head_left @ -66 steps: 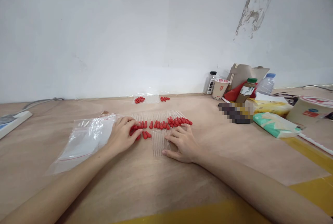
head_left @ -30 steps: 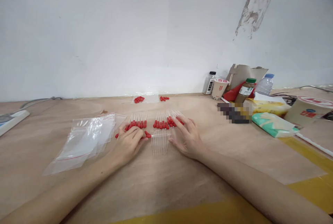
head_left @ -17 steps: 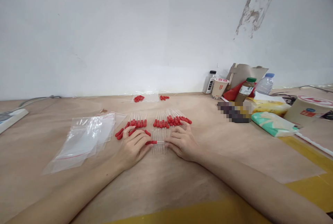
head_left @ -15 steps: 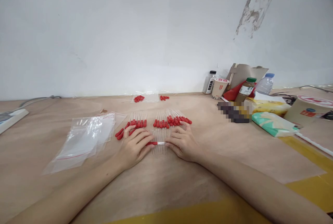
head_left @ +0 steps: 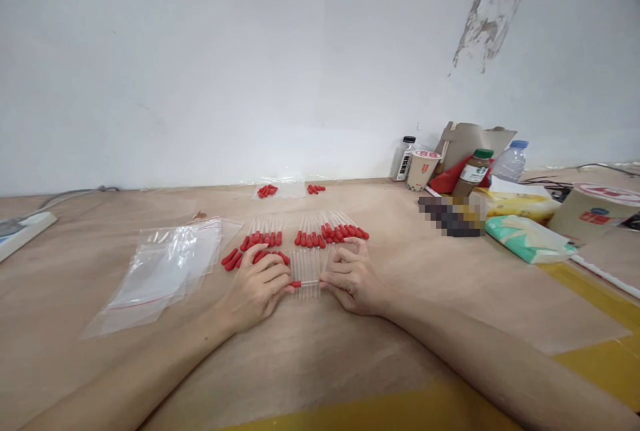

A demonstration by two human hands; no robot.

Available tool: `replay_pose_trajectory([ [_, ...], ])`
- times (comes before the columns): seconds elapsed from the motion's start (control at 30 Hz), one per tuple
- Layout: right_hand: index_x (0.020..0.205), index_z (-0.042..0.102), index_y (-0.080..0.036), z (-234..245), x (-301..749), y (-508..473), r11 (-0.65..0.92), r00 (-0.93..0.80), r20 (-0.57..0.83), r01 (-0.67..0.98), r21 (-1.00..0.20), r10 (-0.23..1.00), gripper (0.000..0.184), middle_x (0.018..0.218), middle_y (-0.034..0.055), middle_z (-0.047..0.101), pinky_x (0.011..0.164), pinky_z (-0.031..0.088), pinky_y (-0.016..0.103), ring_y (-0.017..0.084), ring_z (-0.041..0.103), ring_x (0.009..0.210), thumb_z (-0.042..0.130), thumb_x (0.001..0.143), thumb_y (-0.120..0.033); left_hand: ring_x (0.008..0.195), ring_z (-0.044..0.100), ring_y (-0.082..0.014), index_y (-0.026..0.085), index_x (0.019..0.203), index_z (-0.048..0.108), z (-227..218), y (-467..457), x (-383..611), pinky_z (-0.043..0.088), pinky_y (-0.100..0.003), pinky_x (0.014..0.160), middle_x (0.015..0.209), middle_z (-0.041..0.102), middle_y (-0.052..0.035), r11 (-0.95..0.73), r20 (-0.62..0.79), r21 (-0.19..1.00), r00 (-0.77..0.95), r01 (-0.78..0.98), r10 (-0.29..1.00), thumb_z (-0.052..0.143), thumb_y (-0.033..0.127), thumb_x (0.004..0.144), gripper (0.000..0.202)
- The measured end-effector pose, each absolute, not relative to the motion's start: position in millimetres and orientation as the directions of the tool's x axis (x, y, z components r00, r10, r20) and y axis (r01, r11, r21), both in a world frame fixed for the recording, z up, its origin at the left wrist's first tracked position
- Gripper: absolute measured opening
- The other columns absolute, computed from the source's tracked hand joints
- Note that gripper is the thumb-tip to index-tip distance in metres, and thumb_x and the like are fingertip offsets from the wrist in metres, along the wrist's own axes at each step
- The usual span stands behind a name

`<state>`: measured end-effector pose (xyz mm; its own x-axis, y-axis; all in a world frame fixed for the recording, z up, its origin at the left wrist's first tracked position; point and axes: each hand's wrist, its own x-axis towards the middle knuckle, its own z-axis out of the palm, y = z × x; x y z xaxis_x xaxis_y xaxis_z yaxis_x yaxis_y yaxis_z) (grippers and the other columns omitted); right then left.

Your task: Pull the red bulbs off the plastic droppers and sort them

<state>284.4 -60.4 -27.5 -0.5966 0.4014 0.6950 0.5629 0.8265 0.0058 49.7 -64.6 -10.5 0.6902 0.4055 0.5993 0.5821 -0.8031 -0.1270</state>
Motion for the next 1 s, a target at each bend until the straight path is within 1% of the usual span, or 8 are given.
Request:
replay_pose_trajectory([
  [0.1, 0.075, 0.063, -0.022, -27.2, 284.7, -61.0, 0.832, -0.589, 0.707, 0.554, 0.001, 0.392, 0.018, 0.061, -0.0048, 0.062, 0.095, 0.02, 0.04, 0.011, 0.049, 0.068, 0.05, 0.087, -0.027, 0.084, 0.058, -0.0164, 0.021, 0.076, 0.061, -11.3, -64.3, 49.1, 0.027, -0.044, 0.098, 0.078, 0.067, 0.0009, -0.808, 0.59, -0.12, 0.696, 0.577, 0.41, 0.048, 0.022, 0.087, 0.017],
  [0.37, 0.071, 0.062, -0.021, -25.2, 285.3, -63.2, 0.824, -0.593, 0.689, 0.567, -0.01, 0.417, 0.024, 0.059, -0.0042, 0.061, 0.094, 0.02, 0.041, 0.011, 0.048, 0.067, 0.047, 0.088, -0.028, 0.081, 0.057, -0.0157, 0.02, 0.074, 0.061, -8.5, -65.6, 49.4, 0.027, -0.043, 0.098, 0.075, 0.067, 0.0008, -0.823, 0.585, -0.072, 0.692, 0.563, 0.423, 0.046, 0.021, 0.088, 0.02],
  [0.6, 0.072, 0.063, -0.022, -29.7, 285.7, -60.9, 0.826, -0.584, 0.7, 0.563, -0.016, 0.412, 0.021, 0.058, -0.0045, 0.061, 0.095, 0.02, 0.041, 0.011, 0.048, 0.067, 0.049, 0.087, -0.027, 0.081, 0.058, -0.0151, 0.021, 0.077, 0.061, -10.0, -64.4, 47.9, 0.031, -0.04, 0.095, 0.077, 0.067, 0.0011, -0.83, 0.593, -0.07, 0.692, 0.554, 0.412, 0.048, 0.02, 0.086, 0.016],
  [0.7, 0.072, 0.063, -0.022, -30.2, 289.9, -59.7, 0.827, -0.583, 0.695, 0.562, -0.03, 0.421, 0.021, 0.058, -0.0036, 0.06, 0.095, 0.021, 0.041, 0.012, 0.048, 0.068, 0.049, 0.086, -0.028, 0.081, 0.058, -0.0154, 0.02, 0.077, 0.061, -11.4, -62.8, 41.0, 0.035, -0.038, 0.09, 0.08, 0.067, -0.0004, -0.83, 0.6, -0.083, 0.693, 0.551, 0.4, 0.047, 0.019, 0.086, 0.017],
  [0.8, 0.068, 0.063, -0.021, -29.7, 297.8, -57.1, 0.793, -0.526, 0.705, 0.604, -0.084, 0.476, 0.024, 0.054, -0.0029, 0.055, 0.092, 0.023, 0.04, 0.012, 0.048, 0.068, 0.048, 0.086, -0.028, 0.077, 0.057, -0.0155, 0.02, 0.077, 0.06, -12.8, -61.8, 30.4, 0.04, -0.036, 0.081, 0.078, 0.067, -0.0013, -0.81, 0.617, -0.075, 0.666, 0.581, 0.42, 0.046, 0.017, 0.086, 0.017],
  [0.87, 0.067, 0.064, -0.021, -29.4, 301.4, -54.6, 0.759, -0.468, 0.717, 0.637, -0.131, 0.516, 0.025, 0.052, -0.0027, 0.054, 0.09, 0.024, 0.039, 0.013, 0.047, 0.067, 0.049, 0.085, -0.028, 0.076, 0.058, -0.0151, 0.019, 0.081, 0.06, -14.3, -61.6, 25.3, 0.042, -0.033, 0.076, 0.079, 0.066, -0.0016, -0.807, 0.631, -0.049, 0.644, 0.589, 0.432, 0.047, 0.016, 0.086, 0.015],
  [0.93, 0.071, 0.066, -0.022, -29.7, 301.7, -52.3, 0.731, -0.419, 0.727, 0.663, -0.165, 0.544, 0.022, 0.055, -0.0022, 0.058, 0.088, 0.024, 0.038, 0.013, 0.048, 0.067, 0.05, 0.085, -0.029, 0.08, 0.058, -0.0149, 0.019, 0.088, 0.06, -15.5, -60.9, 23.4, 0.044, -0.031, 0.075, 0.086, 0.065, -0.003, -0.811, 0.658, -0.007, 0.613, 0.586, 0.437, 0.048, 0.017, 0.087, 0.013],
  [1.0, 0.078, 0.068, -0.023, -30.4, 299.7, -50.7, 0.695, -0.37, 0.741, 0.696, -0.178, 0.561, 0.02, 0.063, -0.001, 0.065, 0.087, 0.024, 0.036, 0.012, 0.05, 0.067, 0.051, 0.085, -0.029, 0.085, 0.058, -0.015, 0.019, 0.094, 0.06, -14.7, -58.8, 23.2, 0.046, -0.029, 0.078, 0.094, 0.063, -0.0045, -0.795, 0.684, 0.044, 0.562, 0.605, 0.466, 0.047, 0.019, 0.088, 0.014],
])
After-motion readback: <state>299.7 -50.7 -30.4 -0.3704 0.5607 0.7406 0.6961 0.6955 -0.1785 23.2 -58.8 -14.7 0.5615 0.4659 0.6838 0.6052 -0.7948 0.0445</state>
